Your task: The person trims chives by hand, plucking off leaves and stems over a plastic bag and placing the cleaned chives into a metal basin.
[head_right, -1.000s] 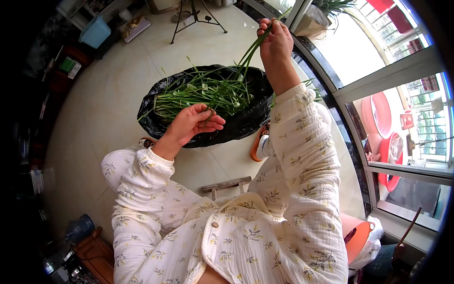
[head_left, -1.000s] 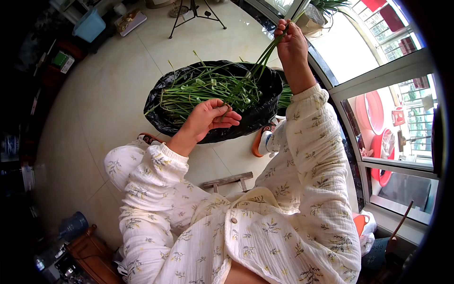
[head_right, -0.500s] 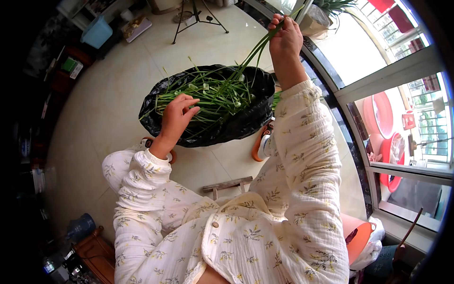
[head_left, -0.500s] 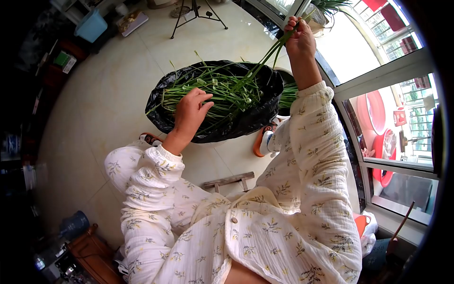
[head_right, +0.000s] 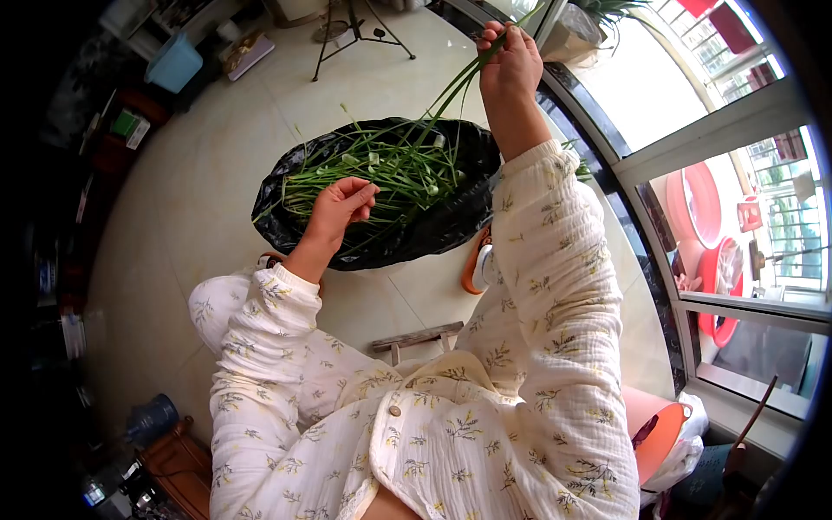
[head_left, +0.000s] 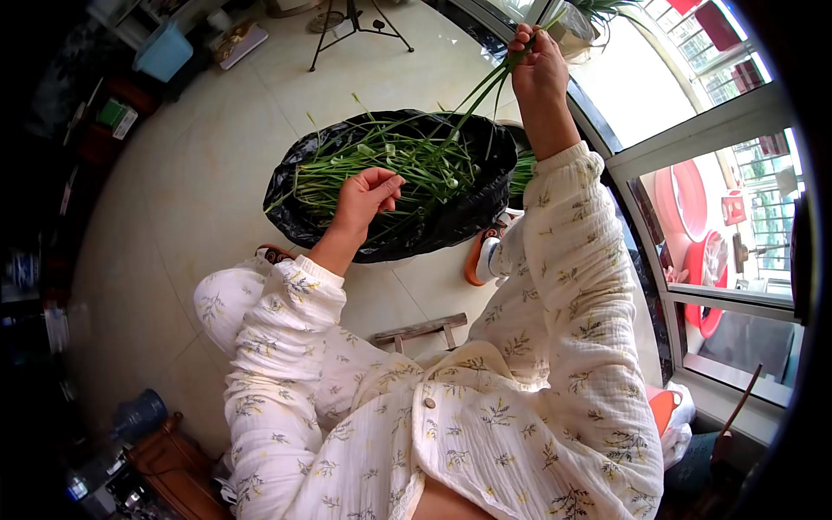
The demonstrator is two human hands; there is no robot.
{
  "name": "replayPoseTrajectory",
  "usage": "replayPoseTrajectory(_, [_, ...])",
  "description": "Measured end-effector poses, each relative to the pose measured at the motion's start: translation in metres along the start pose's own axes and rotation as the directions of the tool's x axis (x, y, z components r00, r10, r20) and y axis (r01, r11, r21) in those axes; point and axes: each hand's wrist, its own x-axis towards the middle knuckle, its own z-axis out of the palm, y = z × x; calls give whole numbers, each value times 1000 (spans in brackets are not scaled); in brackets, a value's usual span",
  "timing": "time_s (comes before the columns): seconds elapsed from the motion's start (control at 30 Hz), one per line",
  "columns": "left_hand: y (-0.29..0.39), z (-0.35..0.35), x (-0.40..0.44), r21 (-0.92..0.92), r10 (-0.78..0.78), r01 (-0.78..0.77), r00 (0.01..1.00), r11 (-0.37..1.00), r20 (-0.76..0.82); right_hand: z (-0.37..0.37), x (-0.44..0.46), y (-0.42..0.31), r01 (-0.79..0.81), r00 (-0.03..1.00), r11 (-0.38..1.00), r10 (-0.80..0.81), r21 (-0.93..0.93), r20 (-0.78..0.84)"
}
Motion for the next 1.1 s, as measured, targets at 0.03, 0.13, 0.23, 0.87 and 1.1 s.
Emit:
replayPoseTrajectory(0.03, [1, 1, -1, -93, -49, 46, 998, 995, -33, -2, 1, -1, 1, 1000, 1000, -1, 1, -5])
replayPoseTrajectory(0.13, [-5, -4, -1, -216, -128, 104, 987, 971, -100, -4, 5, -7, 43, 999, 999, -43, 20, -13])
replayPoseTrajectory(0.23, [-6, -8, -1, 117, 2, 9, 995, 993, -100, -4, 8, -12, 59, 997, 998, -60, -21, -49])
replayPoseTrajectory(0.87, [-12, 7, 0, 231, 149, -153, 988, 961, 38, 2, 4, -1, 40, 999, 999, -40, 33, -16])
replayPoseTrajectory(1.1, [-7, -4, -9, -245, -139, 125, 989, 962, -43, -11, 9, -21, 82, 992, 997, -81, 6, -99])
